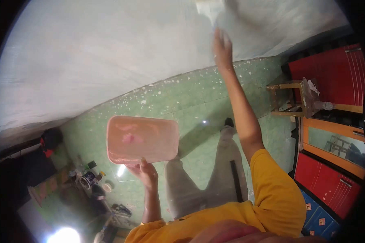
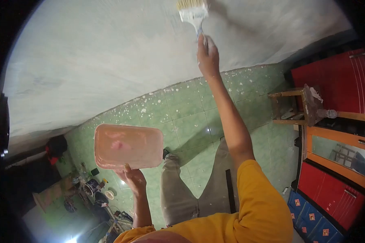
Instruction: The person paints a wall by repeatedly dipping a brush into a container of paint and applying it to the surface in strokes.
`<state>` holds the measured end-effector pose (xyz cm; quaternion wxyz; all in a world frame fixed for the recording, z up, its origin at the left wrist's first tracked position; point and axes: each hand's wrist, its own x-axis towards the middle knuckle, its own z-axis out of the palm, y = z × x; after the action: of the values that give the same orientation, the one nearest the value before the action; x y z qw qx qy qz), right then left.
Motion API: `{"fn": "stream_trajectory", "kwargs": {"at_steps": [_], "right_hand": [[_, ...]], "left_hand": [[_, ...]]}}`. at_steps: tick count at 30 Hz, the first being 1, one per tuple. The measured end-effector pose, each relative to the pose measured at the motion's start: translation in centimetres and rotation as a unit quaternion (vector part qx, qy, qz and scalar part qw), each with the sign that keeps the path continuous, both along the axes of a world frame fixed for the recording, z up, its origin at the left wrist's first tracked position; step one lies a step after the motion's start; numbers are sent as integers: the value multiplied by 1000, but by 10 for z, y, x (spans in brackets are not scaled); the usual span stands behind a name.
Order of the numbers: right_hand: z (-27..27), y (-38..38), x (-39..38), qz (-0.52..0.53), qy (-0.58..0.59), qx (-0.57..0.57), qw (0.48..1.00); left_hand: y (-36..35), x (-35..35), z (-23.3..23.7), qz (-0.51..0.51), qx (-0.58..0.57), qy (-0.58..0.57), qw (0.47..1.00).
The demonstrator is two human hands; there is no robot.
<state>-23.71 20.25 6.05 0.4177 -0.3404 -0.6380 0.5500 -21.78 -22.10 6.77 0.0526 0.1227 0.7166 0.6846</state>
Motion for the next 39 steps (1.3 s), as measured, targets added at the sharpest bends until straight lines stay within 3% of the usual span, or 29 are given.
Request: {"fn": "stream_trajectory", "kwargs": {"at_steps": [2, 6, 8, 12, 15, 17, 19, 21, 23, 25, 28, 31, 33, 35, 36, 37, 39], "right_hand": [[-109, 21, -8, -26, -56, 79, 995], [-253, 13, 0, 18, -86, -81, 993], [-326, 13, 7, 14, -151, -100, 983], [-409, 18, 31, 20, -285, -252, 925], [-427, 33, 27, 53, -218, -199, 954], [-385, 40, 24, 63, -168, -222, 958], [-276, 36, 10, 62, -127, -324, 936], [-180, 12, 13, 46, -88, -289, 952], [-131, -2, 19, 27, -58, -230, 971], [-117, -7, 24, 0, -38, -151, 988], [-178, 9, 16, 7, 12, -95, 995], [-294, 29, 14, 11, -106, -20, 994], [-371, 40, 12, 21, -117, -60, 991], [-441, 41, 16, 24, -138, -79, 987], [-473, 40, 20, 22, -154, -77, 985], [-494, 38, 22, 20, -167, -75, 983], [-529, 32, 31, 16, -190, -158, 969]], "left_hand": [[-8, 5, -20, 6, -64, 24, 998], [-8, 1, -68, 26, -71, 28, 997], [-7, -1, -91, 30, -51, 15, 998], [5, -1, -122, 53, -45, -14, 997], [19, -6, -120, 34, -93, 0, 995], [33, -8, -106, 27, -66, -40, 997], [43, -11, -93, 39, 33, -130, 990], [49, -12, -79, 30, 50, -138, 989], [48, -11, -77, 24, 32, -121, 992], [30, -9, -94, 6, -51, -59, 997], [16, -10, -111, -49, -247, 127, 959], [30, -16, -119, -82, -369, 393, 838], [34, -20, -134, -74, -192, 113, 972], [36, -21, -155, -70, -202, 120, 969], [37, -20, -167, -73, -303, 271, 911], [39, -21, -177, -74, -392, 414, 818], [42, -27, -194, -76, -381, 431, 815]]}}
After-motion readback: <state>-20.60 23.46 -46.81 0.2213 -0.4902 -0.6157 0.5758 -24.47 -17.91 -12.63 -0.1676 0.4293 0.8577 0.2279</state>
